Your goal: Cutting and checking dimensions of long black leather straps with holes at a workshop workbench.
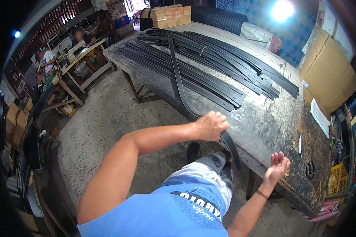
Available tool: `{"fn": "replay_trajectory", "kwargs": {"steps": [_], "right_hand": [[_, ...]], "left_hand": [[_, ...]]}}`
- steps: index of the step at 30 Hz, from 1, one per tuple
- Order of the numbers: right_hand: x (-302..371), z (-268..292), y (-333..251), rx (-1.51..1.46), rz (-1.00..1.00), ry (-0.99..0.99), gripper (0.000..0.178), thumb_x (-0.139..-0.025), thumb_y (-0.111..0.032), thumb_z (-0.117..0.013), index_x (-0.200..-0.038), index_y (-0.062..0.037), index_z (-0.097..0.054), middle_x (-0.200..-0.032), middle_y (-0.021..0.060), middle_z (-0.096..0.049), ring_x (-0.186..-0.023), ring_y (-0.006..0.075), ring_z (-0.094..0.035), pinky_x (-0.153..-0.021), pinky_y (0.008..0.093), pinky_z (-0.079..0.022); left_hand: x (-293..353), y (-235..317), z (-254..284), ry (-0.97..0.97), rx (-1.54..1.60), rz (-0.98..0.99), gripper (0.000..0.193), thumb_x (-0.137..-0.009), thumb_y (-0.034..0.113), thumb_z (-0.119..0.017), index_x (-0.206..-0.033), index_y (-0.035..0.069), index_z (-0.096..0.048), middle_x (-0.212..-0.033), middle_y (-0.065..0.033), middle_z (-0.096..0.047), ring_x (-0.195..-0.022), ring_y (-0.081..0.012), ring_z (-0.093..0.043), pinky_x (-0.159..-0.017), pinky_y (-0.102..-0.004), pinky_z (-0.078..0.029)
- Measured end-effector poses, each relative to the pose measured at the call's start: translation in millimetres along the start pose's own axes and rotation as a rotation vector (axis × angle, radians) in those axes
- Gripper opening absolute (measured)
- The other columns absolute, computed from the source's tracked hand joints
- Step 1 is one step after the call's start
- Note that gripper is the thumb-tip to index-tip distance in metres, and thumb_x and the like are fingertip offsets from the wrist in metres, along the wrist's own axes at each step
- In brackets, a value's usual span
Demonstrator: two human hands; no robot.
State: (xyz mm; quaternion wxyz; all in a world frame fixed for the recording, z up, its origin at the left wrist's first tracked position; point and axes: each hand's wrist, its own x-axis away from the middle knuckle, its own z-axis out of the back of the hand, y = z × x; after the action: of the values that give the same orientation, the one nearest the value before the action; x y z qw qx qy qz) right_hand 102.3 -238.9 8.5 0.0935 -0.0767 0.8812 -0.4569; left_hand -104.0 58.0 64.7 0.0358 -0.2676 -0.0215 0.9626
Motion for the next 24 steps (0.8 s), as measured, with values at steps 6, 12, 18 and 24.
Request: {"fn": "replay_trajectory", "kwargs": {"steps": [6, 12, 18, 24], "right_hand": [[52.8, -36.8, -58.2, 0.319, 0.253, -0.12, 0.026, -0.104, -0.026, -0.041, -0.107, -0.0007, -0.047, -0.113, 0.0156, -0.059, -0.107, 0.0258, -0.06, -0.097, 0.0376, -0.047], [45.4, -51.6, -41.8, 0.809, 0.26, -0.084, 0.022, -0.105, -0.02, -0.038, -0.096, -0.0027, -0.049, -0.087, 0.0037, -0.046, -0.074, 0.0131, -0.043, -0.074, 0.0304, -0.042], [20.6, -20.4, -90.4, 1.231, 0.575, -0.129, 0.017, -0.103, -0.017, -0.039, -0.098, -0.0021, -0.044, -0.084, 0.0045, -0.042, -0.077, 0.0149, -0.042, -0.074, 0.0283, -0.039], [-14.0, 46.4, -166.2, 1.515, 0.702, -0.089, 0.022, -0.104, -0.022, -0.037, -0.103, -0.0013, -0.044, -0.087, 0.0069, -0.04, -0.078, 0.0186, -0.04, -0.076, 0.0282, -0.038]], "left_hand": [[-56.3, 76.1, -20.0, 0.063, 0.162, 0.061, 0.032, -0.063, 0.031, -0.071, -0.082, 0.007, -0.063, -0.084, -0.0098, -0.058, -0.086, -0.0264, -0.055, -0.076, -0.0383, -0.04], [-95.7, 108.0, -14.7, 0.169, 0.242, 0.024, 0.036, -0.063, 0.033, -0.075, -0.084, 0.006, -0.061, -0.084, -0.0093, -0.059, -0.087, -0.0256, -0.057, -0.075, -0.0364, -0.041], [-84.1, 42.7, -44.0, 0.138, 0.445, -0.146, 0.051, -0.069, 0.054, -0.073, -0.08, 0.007, -0.057, -0.077, -0.0079, -0.059, -0.076, -0.0268, -0.064, -0.067, -0.0384, -0.051], [-53.1, -25.5, -79.1, -0.003, 0.355, -0.009, 0.059, -0.068, 0.064, -0.069, -0.076, 0.006, -0.056, -0.076, -0.0096, -0.059, -0.075, -0.0306, -0.064, -0.067, -0.0403, -0.051]]}}
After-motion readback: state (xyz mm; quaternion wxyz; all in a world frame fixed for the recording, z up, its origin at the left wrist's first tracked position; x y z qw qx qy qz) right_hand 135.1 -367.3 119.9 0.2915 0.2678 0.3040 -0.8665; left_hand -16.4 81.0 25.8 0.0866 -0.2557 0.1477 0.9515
